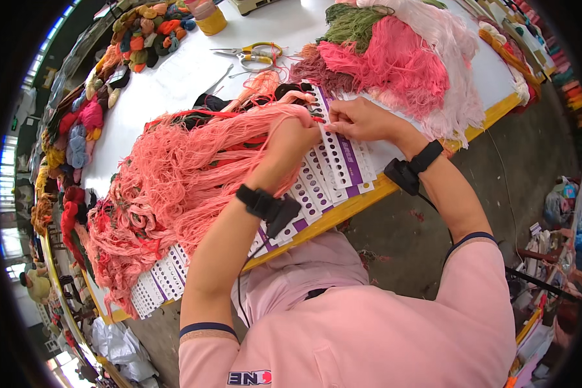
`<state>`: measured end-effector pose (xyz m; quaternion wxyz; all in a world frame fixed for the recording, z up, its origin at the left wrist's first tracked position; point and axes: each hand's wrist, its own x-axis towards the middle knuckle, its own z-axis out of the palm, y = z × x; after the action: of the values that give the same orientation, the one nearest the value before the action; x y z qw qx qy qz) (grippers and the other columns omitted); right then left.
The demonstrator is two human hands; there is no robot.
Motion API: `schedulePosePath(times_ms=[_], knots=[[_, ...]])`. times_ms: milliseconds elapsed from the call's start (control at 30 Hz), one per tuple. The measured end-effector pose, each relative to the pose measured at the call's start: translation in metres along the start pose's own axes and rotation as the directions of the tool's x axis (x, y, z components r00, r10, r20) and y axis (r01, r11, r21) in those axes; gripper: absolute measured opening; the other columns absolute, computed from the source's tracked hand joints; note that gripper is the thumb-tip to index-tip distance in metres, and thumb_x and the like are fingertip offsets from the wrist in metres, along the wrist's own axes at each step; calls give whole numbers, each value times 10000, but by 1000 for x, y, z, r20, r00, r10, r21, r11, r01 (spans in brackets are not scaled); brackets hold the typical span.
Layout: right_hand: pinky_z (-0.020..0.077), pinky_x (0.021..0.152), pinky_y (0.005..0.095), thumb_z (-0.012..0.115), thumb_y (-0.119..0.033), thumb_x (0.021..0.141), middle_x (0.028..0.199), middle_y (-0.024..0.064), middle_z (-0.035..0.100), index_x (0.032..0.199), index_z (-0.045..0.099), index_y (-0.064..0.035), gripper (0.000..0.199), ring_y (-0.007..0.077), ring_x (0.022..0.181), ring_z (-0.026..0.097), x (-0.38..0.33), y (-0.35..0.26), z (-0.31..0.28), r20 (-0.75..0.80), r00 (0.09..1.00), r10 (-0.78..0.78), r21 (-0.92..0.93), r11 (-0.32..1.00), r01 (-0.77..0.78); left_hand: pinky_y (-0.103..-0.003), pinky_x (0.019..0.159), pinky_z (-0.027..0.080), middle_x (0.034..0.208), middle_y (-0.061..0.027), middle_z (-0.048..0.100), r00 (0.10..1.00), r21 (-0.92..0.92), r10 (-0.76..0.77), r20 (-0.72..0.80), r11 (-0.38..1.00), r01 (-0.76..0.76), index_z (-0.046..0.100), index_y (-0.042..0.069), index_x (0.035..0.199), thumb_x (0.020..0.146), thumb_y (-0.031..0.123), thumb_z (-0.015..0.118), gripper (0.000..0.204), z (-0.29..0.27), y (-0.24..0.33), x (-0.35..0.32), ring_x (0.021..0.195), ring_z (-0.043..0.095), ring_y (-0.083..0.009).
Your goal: The person pulls strands of pink thread from a bundle and loops them through holes in a paper card. They then pick up a bundle of light pink thread, separate a strand, and loop it through a hole in another card.
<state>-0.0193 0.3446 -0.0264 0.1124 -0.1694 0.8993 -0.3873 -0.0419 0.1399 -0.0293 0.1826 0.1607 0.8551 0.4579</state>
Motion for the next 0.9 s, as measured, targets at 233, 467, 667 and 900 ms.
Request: schedulePosePath(times_ms=[233, 467, 667, 900], knots=[[458, 583, 345, 694, -224, 878, 712, 114, 636, 881, 594, -33, 217, 210, 639, 606, -2, 1, 10, -105, 994, -28, -55, 998, 22, -210, 492, 355, 767, -30, 690, 934, -429, -255, 251, 835, 344, 691, 5, 874, 873, 123, 685, 118, -30, -3, -10, 725, 673, -88], [479, 649, 419, 680, -263, 860, 763, 151, 654, 898, 594, -47, 236, 343, 734, 639, -4, -3, 25, -218, 976, -3, -112, 993, -22, -203, 502, 371, 787, -35, 682, 981, -564, -101, 169, 806, 180, 683, 12, 883, 880, 126, 704, 116, -18, -11, -15, 631, 625, -79], [481, 660, 436, 627, -244, 894, 774, 156, 654, 952, 566, -54, 208, 360, 745, 639, -7, -7, 28, -253, 967, -8, -150, 988, -31, -226, 574, 500, 747, -36, 604, 944, -736, -190, 269, 592, 329, 630, -21, 899, 905, 77, 652, 100, -25, -16, -5, 557, 511, -79], [497, 676, 432, 581, -248, 923, 805, 170, 667, 1000, 540, -61, 206, 355, 750, 658, -10, 0, 24, -308, 935, 176, 261, 961, -95, -264, 751, 496, 986, -102, 627, 908, -578, 130, 398, 804, 139, 615, -25, 1162, 909, 86, 634, 277, -13, 5, -24, 810, 574, -130]])
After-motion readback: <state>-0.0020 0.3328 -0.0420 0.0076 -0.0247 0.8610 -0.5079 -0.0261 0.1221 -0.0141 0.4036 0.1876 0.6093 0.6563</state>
